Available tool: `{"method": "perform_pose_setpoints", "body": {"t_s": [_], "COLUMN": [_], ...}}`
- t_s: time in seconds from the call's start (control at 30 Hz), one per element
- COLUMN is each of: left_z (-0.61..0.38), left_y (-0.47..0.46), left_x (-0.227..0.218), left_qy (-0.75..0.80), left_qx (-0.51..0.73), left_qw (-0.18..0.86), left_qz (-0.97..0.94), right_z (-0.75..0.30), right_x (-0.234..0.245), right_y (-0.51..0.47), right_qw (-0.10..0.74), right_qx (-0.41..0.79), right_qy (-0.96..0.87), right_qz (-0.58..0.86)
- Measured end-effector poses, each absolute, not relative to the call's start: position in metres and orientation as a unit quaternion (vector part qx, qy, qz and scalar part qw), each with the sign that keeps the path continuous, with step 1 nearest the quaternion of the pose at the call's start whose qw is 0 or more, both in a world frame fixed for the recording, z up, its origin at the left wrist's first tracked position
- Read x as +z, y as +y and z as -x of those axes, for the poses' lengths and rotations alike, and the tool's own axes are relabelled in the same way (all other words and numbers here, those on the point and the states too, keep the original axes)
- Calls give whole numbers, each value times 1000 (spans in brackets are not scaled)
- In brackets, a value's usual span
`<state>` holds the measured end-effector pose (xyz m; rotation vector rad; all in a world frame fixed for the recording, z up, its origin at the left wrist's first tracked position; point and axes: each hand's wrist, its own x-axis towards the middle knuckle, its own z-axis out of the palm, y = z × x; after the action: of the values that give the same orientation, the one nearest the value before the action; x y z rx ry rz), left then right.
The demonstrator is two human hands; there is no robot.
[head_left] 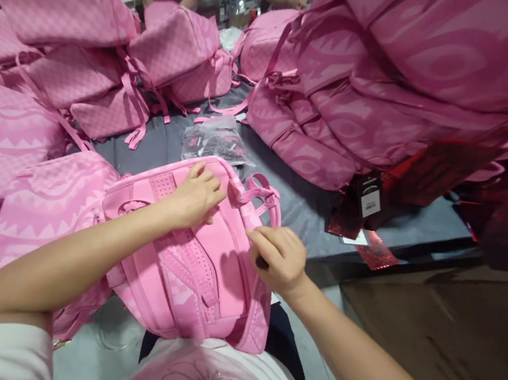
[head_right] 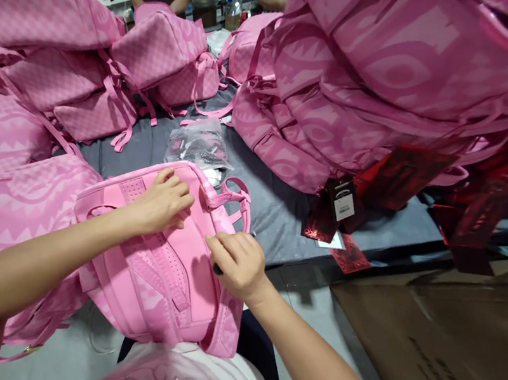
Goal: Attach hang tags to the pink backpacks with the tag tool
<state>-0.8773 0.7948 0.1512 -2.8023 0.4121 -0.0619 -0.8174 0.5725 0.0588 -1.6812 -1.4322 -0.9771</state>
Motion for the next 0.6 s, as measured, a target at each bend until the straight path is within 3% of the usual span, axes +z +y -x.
{"method": "perform_pose_setpoints", "body": {"t_s": [0.2,0.33,0.47,0.6], "left_z": [882,886,900,906], "left_y": [795,802,803,800], "left_x": [138,130,119,113], "left_qy": [112,163,213,207], "left_qx": [-28,-75,-180,-218], "left_qw": [124,82,117,124], "left_qz": [986,980,953,946], "right_z": [787,787,790,791], "right_x": [71,65,67,85], "right_y": [590,592,591,601], "right_qw": [180,151,136,49], "right_qx": [-202,-181,-188,-124], "right_qy": [-572,-573,-583,-636], "right_qz": [775,785,778,760]}}
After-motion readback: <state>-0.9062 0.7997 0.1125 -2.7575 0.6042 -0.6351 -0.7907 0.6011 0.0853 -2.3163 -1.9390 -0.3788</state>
